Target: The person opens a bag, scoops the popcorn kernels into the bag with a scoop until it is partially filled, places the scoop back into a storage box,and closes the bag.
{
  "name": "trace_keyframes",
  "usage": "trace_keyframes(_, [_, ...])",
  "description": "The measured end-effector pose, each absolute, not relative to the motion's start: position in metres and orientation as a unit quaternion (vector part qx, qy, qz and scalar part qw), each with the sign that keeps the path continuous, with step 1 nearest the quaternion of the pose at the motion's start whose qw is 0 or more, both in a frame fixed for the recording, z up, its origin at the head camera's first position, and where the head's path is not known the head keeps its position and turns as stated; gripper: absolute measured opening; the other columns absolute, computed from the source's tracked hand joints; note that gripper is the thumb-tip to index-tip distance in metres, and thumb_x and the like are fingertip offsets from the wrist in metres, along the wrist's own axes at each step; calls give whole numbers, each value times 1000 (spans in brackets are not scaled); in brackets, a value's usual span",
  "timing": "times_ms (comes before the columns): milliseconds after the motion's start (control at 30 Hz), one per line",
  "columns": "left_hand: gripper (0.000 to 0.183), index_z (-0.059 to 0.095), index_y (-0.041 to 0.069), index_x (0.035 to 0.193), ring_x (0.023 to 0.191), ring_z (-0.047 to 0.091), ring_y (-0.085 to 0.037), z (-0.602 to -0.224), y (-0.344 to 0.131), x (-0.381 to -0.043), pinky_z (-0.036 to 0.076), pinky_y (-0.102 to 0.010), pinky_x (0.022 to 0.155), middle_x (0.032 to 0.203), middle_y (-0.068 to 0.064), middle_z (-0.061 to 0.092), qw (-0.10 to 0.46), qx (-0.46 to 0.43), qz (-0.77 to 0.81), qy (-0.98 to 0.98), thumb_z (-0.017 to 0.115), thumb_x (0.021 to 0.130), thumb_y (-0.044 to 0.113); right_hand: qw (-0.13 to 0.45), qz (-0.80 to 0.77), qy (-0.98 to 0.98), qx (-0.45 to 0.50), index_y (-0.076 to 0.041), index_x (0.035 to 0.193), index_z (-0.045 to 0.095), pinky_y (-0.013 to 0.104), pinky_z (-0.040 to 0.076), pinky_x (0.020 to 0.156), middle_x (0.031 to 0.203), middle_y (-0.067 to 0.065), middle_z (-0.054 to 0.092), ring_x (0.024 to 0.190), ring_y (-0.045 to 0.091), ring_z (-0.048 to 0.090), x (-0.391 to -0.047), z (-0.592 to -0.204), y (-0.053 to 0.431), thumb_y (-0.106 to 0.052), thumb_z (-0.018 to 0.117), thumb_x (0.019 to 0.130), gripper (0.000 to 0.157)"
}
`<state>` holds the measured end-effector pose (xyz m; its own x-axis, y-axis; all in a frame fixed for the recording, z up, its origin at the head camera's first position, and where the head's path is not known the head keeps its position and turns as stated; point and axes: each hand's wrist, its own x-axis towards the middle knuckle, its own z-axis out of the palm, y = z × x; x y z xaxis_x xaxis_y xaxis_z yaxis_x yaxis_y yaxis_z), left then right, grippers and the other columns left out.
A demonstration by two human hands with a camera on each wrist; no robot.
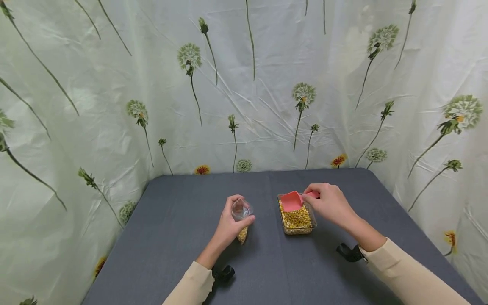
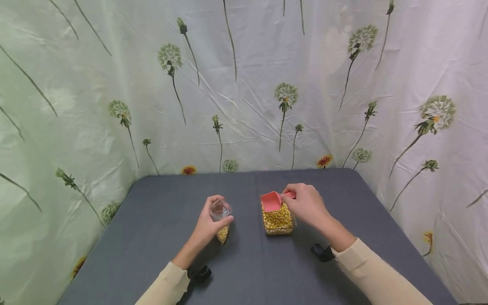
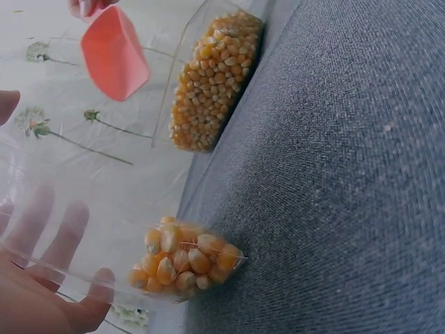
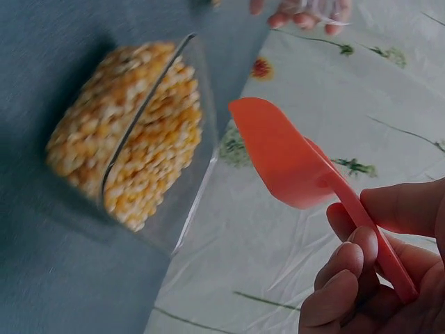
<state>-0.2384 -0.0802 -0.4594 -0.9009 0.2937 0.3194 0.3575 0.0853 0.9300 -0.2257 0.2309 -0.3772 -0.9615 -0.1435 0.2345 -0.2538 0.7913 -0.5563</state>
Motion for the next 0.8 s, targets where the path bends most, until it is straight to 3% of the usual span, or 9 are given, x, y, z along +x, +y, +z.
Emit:
trace_keyframes(267, [57, 43, 10, 136, 119, 54, -31, -461, -78, -244, 40, -50, 97, 119, -16, 59, 23, -226, -632, -741, 77, 91, 12, 89, 274, -953, 96, -10, 93, 76, 29, 26, 46, 55, -3, 44, 47, 14, 35, -231, -378, 246, -20, 70, 94, 11])
trace_keyframes(533, [61, 41, 9, 140, 118, 52, -34, -462, -77, -248, 39, -49, 96, 119, -16, 58, 22, -230, -630, -742, 77, 90, 9, 95, 236, -962, 104, -9, 92, 75, 32, 29, 45, 59, -2, 54, 48, 15, 40, -236, -373, 254, -19, 71, 93, 12])
trace_keyframes(800, [71, 37, 15, 145, 120, 50, -32, -490, -82, -258, 37, -52, 98, 124, -13, 56, 17, -219, -612, -760, 80, 88, 16, 81, 200, -970, 111, -6, 90, 74, 32, 31, 46, 59, -4, 55, 48, 14, 41, -237, -375, 256, -16, 69, 92, 11])
